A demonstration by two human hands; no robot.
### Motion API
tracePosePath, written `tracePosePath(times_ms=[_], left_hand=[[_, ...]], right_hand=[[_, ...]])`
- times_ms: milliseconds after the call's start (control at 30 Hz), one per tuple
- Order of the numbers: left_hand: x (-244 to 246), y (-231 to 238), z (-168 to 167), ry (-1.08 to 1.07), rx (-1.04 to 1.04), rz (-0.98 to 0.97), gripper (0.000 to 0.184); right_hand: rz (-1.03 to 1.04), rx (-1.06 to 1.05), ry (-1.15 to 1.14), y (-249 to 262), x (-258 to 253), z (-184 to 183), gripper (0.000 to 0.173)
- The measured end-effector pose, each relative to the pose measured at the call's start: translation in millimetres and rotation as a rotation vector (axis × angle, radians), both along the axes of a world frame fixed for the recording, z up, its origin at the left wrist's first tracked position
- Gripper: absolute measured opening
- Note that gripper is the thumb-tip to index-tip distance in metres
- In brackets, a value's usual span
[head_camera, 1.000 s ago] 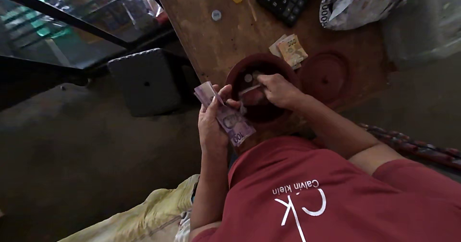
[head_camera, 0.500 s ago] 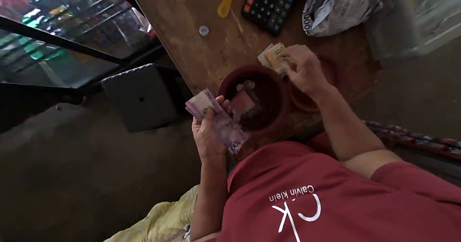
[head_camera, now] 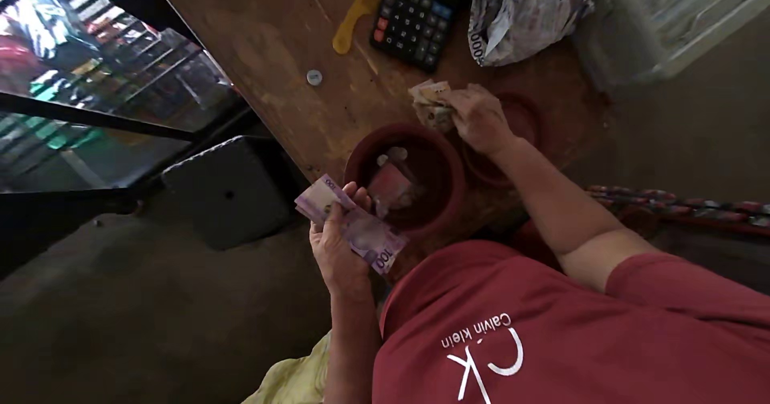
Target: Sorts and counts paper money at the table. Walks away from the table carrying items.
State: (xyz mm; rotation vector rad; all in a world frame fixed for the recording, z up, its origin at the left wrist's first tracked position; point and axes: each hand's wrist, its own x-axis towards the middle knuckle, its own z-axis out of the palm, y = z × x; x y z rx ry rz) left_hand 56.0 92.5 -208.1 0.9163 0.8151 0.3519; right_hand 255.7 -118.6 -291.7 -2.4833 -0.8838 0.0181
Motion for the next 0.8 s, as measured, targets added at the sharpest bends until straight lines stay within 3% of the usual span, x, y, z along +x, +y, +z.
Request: tracePosePath(times_ms=[233, 500, 567, 667, 800], left_hand=[[-2.5, -2.3, -0.1, 0.003, -0.020, 0.008, 0.026], [-4.6, -3.2, -1.8, -0.008, -0.039, 0.018, 0.025], [-4.0, -4.0, -0.9, 0.004, -0.038, 0.019, 0.025], [-4.0, -4.6, -0.9, 0.005, -0.037, 0.007, 0.025], [-5.2, -4.0, -2.6, -0.009, -0.015, 0.008, 0.024]], right_hand=[[-0.331, 0.481, 0.384, -12.0, 7.3, 12.6, 0.027], [-0.285, 0.892, 0.628, -20.4, -6.0, 32.9, 0.030], [-0.164, 0.857, 0.601, -16.1, -18.4, 47.2, 0.025], [0.080, 0.646, 0.551, -2.2, -42.9, 69.0, 0.029], [0.266, 0.402, 0.619, 19.6, -59.4, 67.8, 0.037]])
